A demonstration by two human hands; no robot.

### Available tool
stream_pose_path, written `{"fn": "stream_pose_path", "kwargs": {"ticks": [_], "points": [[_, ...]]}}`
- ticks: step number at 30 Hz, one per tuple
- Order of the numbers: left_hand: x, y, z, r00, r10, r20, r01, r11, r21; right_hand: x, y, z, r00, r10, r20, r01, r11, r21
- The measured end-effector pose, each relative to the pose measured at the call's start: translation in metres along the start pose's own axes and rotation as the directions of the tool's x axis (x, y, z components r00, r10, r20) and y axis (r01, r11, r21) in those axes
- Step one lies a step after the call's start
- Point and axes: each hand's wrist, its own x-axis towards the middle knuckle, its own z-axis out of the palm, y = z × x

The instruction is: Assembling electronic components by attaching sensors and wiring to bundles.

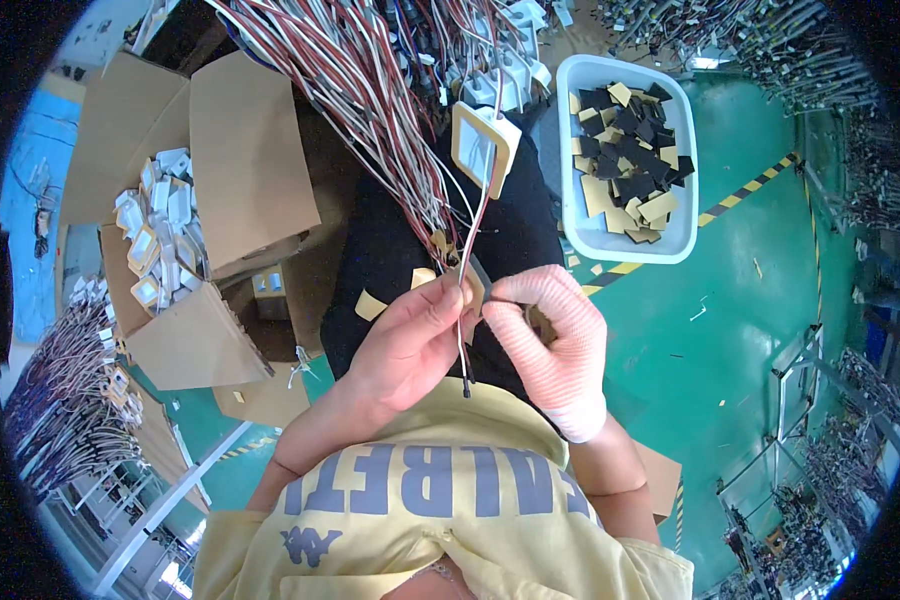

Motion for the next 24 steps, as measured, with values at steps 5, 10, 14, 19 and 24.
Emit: {"fn": "stream_pose_path", "kwargs": {"ticks": [5,10,14,19,24], "points": [[0.000,-0.002,-0.002,1.000,0.003,-0.021,-0.001,0.993,0.115,0.002,-0.001,-0.001,0.995,0.095,0.035,-0.098,0.991,0.086],[-0.009,0.001,0.008,0.948,0.310,-0.072,-0.219,0.799,0.559,0.003,0.004,0.001,0.949,0.316,0.015,-0.306,0.907,0.288],[-0.009,-0.004,0.013,0.925,0.377,0.048,-0.294,0.631,0.718,0.004,0.004,0.012,0.979,-0.196,-0.051,0.182,0.961,-0.207],[-0.005,-0.006,0.009,0.916,0.399,-0.033,-0.291,0.722,0.628,0.008,0.014,0.009,0.984,-0.175,0.004,0.174,0.975,-0.137],[-0.001,0.001,0.001,0.954,0.248,-0.168,-0.146,0.874,0.463,0.011,0.017,-0.002,0.966,0.171,0.195,-0.233,0.901,0.366]]}}
